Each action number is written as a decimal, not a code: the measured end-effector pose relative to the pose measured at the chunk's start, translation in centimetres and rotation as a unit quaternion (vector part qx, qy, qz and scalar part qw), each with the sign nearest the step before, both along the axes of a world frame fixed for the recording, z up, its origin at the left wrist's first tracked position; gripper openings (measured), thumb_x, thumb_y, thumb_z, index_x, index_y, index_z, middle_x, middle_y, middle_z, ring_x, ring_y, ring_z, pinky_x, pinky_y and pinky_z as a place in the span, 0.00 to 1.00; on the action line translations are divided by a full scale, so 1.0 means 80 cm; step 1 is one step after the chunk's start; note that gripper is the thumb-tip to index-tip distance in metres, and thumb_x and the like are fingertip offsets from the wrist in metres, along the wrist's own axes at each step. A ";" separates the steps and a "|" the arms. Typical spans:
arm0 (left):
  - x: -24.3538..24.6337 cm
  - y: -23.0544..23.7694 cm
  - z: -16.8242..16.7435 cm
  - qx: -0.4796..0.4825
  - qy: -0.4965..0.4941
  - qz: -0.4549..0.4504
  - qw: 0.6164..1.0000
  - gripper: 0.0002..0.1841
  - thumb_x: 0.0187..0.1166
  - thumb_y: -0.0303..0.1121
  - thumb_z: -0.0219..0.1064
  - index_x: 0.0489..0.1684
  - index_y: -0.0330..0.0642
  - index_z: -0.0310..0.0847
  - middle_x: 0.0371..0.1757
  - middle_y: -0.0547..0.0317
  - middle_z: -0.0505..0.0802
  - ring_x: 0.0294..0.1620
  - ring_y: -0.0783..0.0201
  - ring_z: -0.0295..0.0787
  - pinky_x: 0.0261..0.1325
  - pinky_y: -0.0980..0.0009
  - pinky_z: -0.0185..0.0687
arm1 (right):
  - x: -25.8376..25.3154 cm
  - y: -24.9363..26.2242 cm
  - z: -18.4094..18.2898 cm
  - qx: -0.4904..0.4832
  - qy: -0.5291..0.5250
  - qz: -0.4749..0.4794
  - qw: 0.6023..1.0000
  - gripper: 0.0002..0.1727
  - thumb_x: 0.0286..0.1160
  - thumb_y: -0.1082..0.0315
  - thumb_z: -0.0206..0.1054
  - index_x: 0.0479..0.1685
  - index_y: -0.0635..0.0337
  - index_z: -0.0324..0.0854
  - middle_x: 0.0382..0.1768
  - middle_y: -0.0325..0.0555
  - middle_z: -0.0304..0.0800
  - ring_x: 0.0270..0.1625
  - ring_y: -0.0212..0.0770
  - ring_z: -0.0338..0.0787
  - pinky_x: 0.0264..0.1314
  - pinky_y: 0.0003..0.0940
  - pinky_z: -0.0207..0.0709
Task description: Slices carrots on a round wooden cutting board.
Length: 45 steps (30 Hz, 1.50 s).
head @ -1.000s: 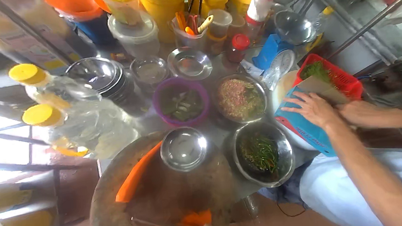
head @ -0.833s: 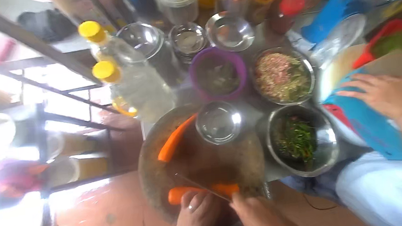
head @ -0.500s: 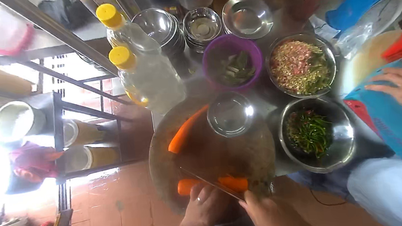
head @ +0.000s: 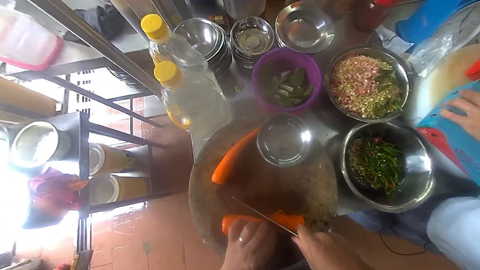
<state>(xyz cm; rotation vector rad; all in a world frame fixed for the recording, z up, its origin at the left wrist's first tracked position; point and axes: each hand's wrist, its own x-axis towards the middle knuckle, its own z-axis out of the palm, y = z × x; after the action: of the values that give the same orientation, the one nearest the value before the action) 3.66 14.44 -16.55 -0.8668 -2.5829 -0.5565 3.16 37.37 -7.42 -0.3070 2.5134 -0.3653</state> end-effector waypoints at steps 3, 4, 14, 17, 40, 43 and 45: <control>0.004 -0.001 -0.005 0.012 -0.004 0.004 1.000 0.09 0.76 0.39 0.73 0.51 0.59 0.90 0.57 0.70 0.91 0.59 0.65 0.82 0.71 0.57 0.69 | 0.005 0.000 0.012 0.004 0.000 0.007 1.000 0.20 0.93 0.48 0.51 0.45 0.53 0.80 0.16 0.43 0.83 0.22 0.47 0.91 0.23 0.44 0.85; 0.002 0.000 -0.006 0.016 -0.003 0.001 1.000 0.09 0.76 0.38 0.72 0.52 0.59 0.90 0.58 0.70 0.91 0.59 0.64 0.82 0.71 0.57 0.69 | 0.003 0.001 0.022 0.002 0.006 0.010 1.000 0.20 0.93 0.49 0.51 0.45 0.53 0.80 0.16 0.43 0.82 0.21 0.47 0.91 0.22 0.44 0.84; 0.001 -0.006 -0.011 0.025 -0.008 -0.013 1.000 0.10 0.77 0.37 0.72 0.52 0.58 0.89 0.61 0.69 0.90 0.63 0.64 0.81 0.74 0.56 0.67 | 0.003 -0.006 0.020 -0.032 0.077 0.006 0.996 0.19 0.91 0.49 0.55 0.39 0.52 0.80 0.12 0.38 0.77 0.15 0.42 0.85 0.15 0.39 0.79; 0.004 -0.002 -0.010 0.030 -0.007 -0.014 0.999 0.10 0.76 0.36 0.73 0.53 0.57 0.91 0.59 0.69 0.91 0.60 0.64 0.82 0.71 0.57 0.68 | 0.003 -0.013 0.003 -0.018 0.038 -0.002 0.999 0.17 0.91 0.51 0.54 0.41 0.52 0.80 0.15 0.40 0.80 0.19 0.44 0.89 0.20 0.42 0.83; 0.006 -0.004 -0.009 0.033 -0.006 -0.010 0.999 0.10 0.76 0.37 0.73 0.52 0.57 0.90 0.56 0.68 0.90 0.60 0.63 0.82 0.71 0.58 0.70 | -0.002 -0.021 -0.008 -0.013 0.028 -0.004 1.000 0.17 0.90 0.51 0.55 0.41 0.53 0.80 0.15 0.41 0.81 0.20 0.45 0.90 0.21 0.43 0.84; 0.003 -0.012 -0.005 0.016 -0.001 -0.002 1.000 0.10 0.75 0.38 0.73 0.51 0.59 0.90 0.56 0.70 0.90 0.62 0.64 0.82 0.77 0.54 0.66 | -0.003 -0.023 -0.009 -0.013 0.031 -0.003 0.999 0.18 0.90 0.50 0.55 0.40 0.53 0.80 0.14 0.41 0.81 0.19 0.45 0.90 0.20 0.43 0.84; 0.002 -0.014 -0.006 0.016 -0.002 0.005 1.000 0.09 0.75 0.39 0.73 0.51 0.59 0.90 0.57 0.71 0.90 0.62 0.65 0.82 0.77 0.54 0.64 | 0.001 -0.023 -0.006 -0.014 0.040 -0.003 0.999 0.18 0.91 0.50 0.54 0.40 0.52 0.80 0.14 0.40 0.80 0.19 0.44 0.89 0.19 0.42 0.83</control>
<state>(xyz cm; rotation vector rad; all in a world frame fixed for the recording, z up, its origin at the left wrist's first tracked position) 3.86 13.29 -17.05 -0.8435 -2.5730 -0.5968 3.20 35.52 -7.92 -0.3297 2.5893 -0.3975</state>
